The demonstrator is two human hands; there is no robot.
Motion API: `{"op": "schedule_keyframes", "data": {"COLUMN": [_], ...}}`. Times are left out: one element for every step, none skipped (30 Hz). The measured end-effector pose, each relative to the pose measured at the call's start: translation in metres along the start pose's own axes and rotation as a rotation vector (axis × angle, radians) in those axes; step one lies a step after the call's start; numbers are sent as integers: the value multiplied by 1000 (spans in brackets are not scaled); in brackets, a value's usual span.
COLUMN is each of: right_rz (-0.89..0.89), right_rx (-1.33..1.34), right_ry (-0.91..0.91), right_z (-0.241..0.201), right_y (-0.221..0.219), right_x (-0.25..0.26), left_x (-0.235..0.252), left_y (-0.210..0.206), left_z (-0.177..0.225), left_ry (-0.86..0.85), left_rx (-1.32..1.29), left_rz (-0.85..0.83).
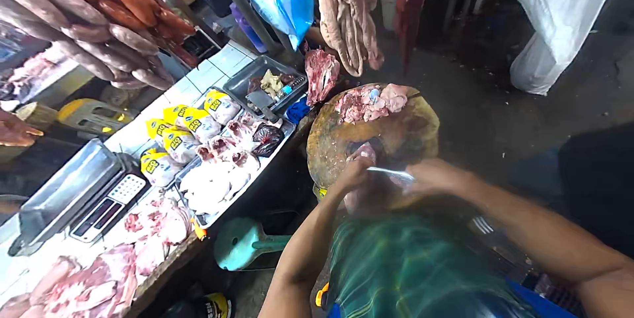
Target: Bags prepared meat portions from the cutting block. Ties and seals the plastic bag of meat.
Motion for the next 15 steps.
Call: {"op": "schedule_keyframes", "data": {"right_rz": [-21, -52, -81, -103, -125, -153, -169, -161, -144, -122, -91, -57, -12, 59, 167], "right_rx": [22, 59, 95, 129, 170, 218, 276, 350, 416, 439, 410, 336, 249, 161, 72], "right_ry": [-2, 0, 4, 5, 11, 21, 36, 57, 77, 92, 96, 94, 85, 67, 47], "right_z": [0, 2, 5, 9, 13, 16, 18, 20, 21, 21, 20, 19, 17, 16, 14], "right_y": [1, -2, -9, -17, -26, -32, -32, -27, -21, -16, -10, -3, 5, 14, 27], "right_x": [-2, 2, 7, 12, 17, 19, 17, 12, 6, 0, -5, -9, -13, -18, -24], "left_x": [0, 0, 1, 0, -1, -1, -1, 0, -2, -3, -4, -5, -6, -6, -7], "left_y": [8, 12, 14, 14, 11, 7, 5, 3, 2, 2, 3, 8, 13, 17, 22], "left_z": [6, 10, 13, 16, 16, 14, 12, 10, 9, 7, 6, 5, 4, 4, 5], "left_ry": [-24, -30, -20, -5, 4, 9, 6, 4, 4, 3, 4, 14, 35, 57, 69], "left_rx": [-19, -39, -67, -92, -112, -118, -120, -127, -140, -152, -168, -190, -216, -242, -265], "left_rz": [4, -1, -7, -7, -1, 5, 9, 7, 5, 5, 15, 32, 54, 68, 76]}}
Point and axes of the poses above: each hand's wrist, its own x-axis towards the middle knuckle, its own y-axis out of the back of the hand, z = x × y, the point moved 8 cm from there along x, towards the middle knuckle, and after that the axes turned 8 degrees about -y, right-handed, at the moved point
